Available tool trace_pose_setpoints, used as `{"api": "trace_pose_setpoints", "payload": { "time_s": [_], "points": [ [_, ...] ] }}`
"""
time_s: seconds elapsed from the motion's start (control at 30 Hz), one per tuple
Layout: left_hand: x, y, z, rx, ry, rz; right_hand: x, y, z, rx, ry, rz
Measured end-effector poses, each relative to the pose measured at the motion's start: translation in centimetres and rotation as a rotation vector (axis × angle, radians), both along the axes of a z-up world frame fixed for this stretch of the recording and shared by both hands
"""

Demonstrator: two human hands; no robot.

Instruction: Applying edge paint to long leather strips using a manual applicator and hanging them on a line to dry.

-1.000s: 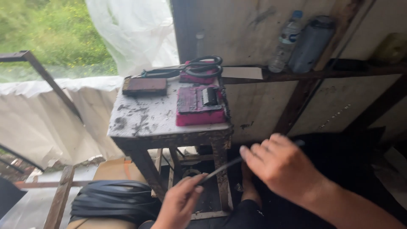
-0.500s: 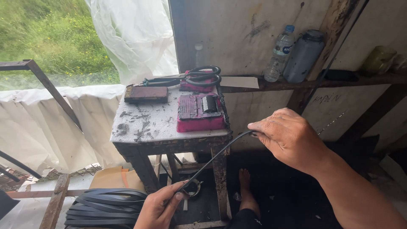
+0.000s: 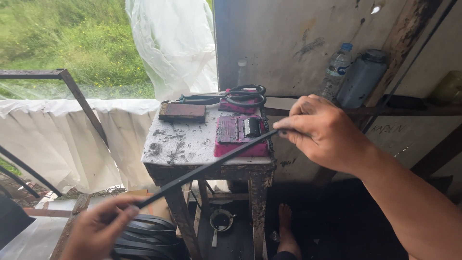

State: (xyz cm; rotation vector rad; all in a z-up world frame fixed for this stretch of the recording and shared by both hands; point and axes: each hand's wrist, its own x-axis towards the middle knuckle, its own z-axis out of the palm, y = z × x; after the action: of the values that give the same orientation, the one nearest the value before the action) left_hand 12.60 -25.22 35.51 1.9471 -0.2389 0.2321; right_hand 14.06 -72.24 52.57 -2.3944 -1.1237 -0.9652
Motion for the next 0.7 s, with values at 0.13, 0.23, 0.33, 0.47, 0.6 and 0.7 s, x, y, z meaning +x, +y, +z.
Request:
{"api": "trace_pose_setpoints", "payload": {
  "time_s": [0.13,0.23,0.33,0.47,0.6,0.7],
  "points": [
    [1.6,0.9,6.3,0.131,-0.089,0.232,3.3,0.8,0.5,-0.027,0.117,-0.016],
    [3.7,1.0,9.8,0.42,-0.186,0.322,5.4,1.2,0.4,-0.087,0.173,-0.055],
    [6.0,0.4,12.1,0.546,-0.062,0.388,6.8,1.8,0.5,-0.093,0.207,-0.084],
    [7.7,-2.4,14.2,0.489,0.131,0.197,8.0,2.3,0.9,-0.083,0.317,-0.098],
    [10.5,-3.6,11.7,0.355,0.151,0.037,7.8,3.1,2.0,-0.041,0.531,-0.175],
    [10.9,-5.1,11.0,0.255,-0.015,0.023,7.4,2.9,2.4,-0.039,0.535,-0.101]
  ]
}}
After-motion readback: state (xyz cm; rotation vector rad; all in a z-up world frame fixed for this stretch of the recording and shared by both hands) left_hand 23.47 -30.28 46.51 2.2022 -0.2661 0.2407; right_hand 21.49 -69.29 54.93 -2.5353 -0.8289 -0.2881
